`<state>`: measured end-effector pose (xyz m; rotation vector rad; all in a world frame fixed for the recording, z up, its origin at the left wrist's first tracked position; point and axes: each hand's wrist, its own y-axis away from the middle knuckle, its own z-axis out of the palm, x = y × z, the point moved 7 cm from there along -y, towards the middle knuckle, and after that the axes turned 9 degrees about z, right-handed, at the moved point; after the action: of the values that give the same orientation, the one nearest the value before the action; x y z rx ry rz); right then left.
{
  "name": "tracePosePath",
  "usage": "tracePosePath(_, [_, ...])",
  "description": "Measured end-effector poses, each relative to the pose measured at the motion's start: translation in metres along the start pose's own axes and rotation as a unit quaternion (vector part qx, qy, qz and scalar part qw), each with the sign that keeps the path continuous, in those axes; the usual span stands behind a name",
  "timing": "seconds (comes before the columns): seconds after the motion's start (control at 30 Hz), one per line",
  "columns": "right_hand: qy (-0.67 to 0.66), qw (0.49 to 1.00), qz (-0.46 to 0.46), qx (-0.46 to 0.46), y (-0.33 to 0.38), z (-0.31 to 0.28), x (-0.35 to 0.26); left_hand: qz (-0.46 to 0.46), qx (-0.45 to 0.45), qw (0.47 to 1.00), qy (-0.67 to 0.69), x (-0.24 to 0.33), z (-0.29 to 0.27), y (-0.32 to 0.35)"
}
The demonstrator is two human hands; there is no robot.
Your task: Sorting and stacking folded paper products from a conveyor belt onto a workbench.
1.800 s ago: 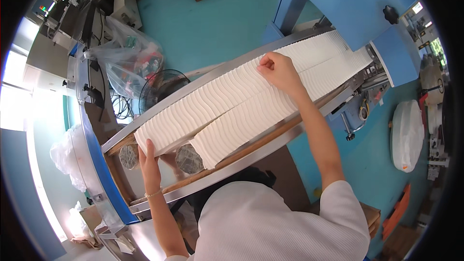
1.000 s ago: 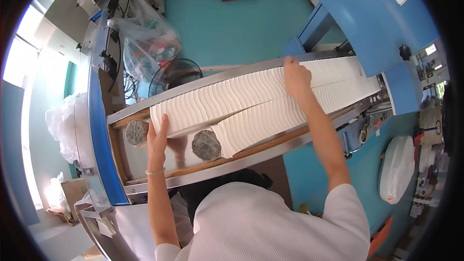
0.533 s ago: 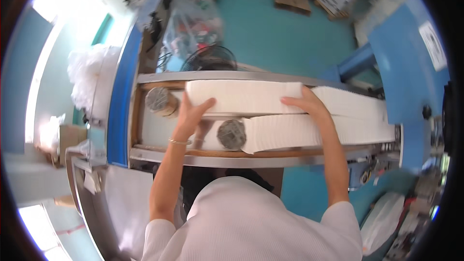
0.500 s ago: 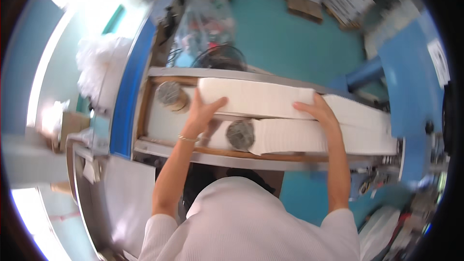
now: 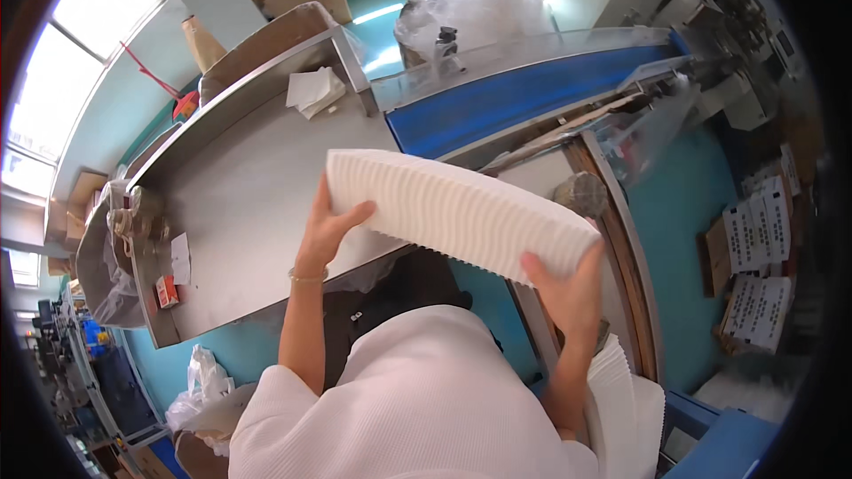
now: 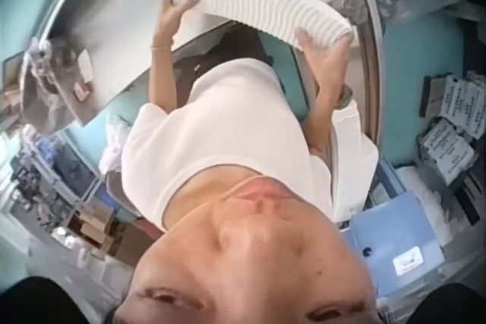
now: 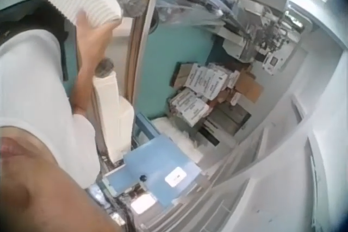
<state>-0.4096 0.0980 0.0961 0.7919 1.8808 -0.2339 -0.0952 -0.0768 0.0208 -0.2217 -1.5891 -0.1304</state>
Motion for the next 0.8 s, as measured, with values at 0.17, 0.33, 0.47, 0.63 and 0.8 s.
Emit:
tracePosePath(0.17, [0.145, 0.938, -0.005, -0.315, -0.058, 0.240, -0.008, -0.182, 0.231, 0.955, -0.042, -0.048, -0.193, 0.104])
tracePosePath(0.33, [-0.022, 0.908, 0.004, -0.418, -0.076, 0.366, -0.029, -0.230, 0.340, 0.910, -0.050, -0.052, -0.269, 0.161])
tracePosePath(0.47, [-0.072, 0.892, 0.076, -0.439, -0.090, 0.400, -0.037, -0.181, 0.383, 0.903, -0.070, -0.060, -0.305, 0.175])
tracePosePath(0.63, [-0.039, 0.898, -0.005, -0.438, -0.119, 0.406, -0.021, -0.175, 0.395, 0.898, -0.087, -0.050, -0.306, 0.164])
tracePosePath(0.8, [0.142, 0.850, -0.036, -0.507, -0.119, 0.402, -0.037, -0.180, 0.396, 0.896, -0.087, -0.047, -0.302, 0.157])
